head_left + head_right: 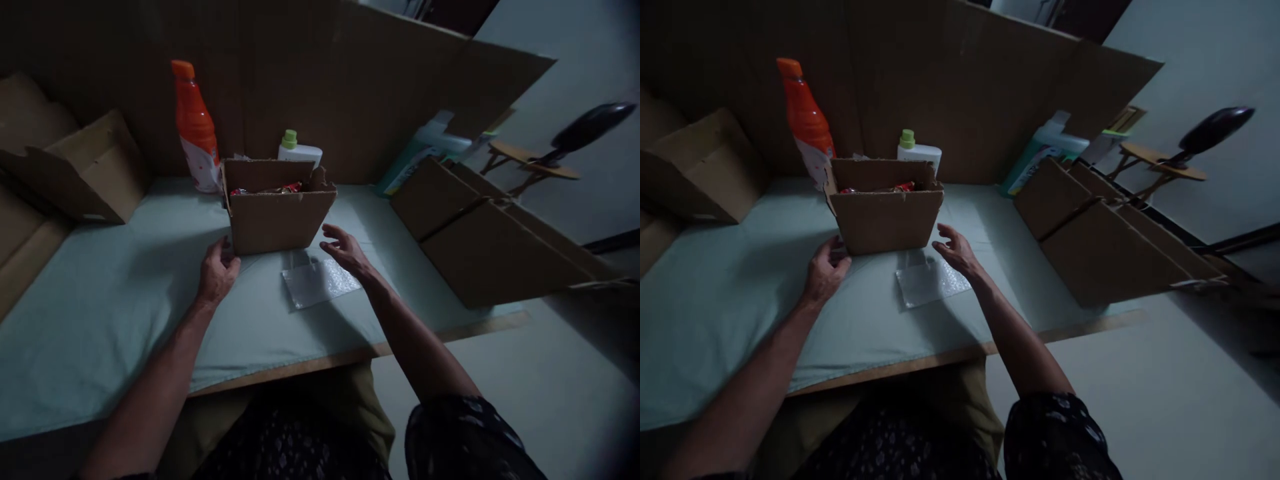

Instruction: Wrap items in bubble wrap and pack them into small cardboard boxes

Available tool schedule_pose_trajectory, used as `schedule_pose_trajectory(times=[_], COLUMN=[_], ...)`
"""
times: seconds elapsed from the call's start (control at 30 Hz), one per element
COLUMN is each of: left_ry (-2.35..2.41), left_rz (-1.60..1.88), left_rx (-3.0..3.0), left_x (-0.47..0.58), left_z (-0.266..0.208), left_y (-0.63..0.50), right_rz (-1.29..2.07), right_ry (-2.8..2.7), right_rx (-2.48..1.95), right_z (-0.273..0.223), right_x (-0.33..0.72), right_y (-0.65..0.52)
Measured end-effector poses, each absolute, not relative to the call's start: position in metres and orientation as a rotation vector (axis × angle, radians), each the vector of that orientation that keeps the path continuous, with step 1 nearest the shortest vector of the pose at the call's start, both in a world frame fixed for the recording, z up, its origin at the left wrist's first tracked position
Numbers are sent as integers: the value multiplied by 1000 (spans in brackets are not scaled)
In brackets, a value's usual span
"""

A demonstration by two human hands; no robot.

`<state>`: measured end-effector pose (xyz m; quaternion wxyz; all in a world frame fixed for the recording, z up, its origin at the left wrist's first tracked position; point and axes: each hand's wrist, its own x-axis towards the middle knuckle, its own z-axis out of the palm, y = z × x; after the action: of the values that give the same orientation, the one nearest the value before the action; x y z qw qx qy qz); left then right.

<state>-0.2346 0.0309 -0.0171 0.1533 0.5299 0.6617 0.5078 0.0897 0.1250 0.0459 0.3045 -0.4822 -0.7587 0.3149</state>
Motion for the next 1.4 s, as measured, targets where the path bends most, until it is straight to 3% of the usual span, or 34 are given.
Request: schedule_pose_trajectory(times=[0.13, 0.23, 0.33, 0.47, 0.63, 0.8, 1.07, 1.27, 1.4], left_ry=[2089, 1987, 1669, 1470, 1476, 1667, 1690, 1745, 1831], left_rz=[1479, 1341, 880, 349, 365, 468, 371, 617, 574], left_rx=[1560, 1937, 2416, 2566, 2457, 2431, 2636, 2631, 2505], left_x=[-234, -208, -162, -124, -136, -126, -125, -158, -169], left_z=[-12, -1, 12, 17, 14, 10, 21, 29, 22], left_y=[26, 17, 6, 0, -4, -30, -24, 6, 4], right_rz=[528, 411, 363, 399, 232, 187, 455, 1379, 1747], right_ry=[-2003, -2144, -2430, -2569, -2210, -2052, -2064, -1967, -2042], right_rx=[-1455, -1381, -1265, -1296, -1853, -1977, -1826, -1293, -1012], right_z=[44, 31, 16, 14, 36, 41, 39, 49, 43], right_x=[128, 116, 80, 82, 190, 219, 179, 155, 111], right_y=[99, 66, 40, 31, 43, 59, 46, -65, -111])
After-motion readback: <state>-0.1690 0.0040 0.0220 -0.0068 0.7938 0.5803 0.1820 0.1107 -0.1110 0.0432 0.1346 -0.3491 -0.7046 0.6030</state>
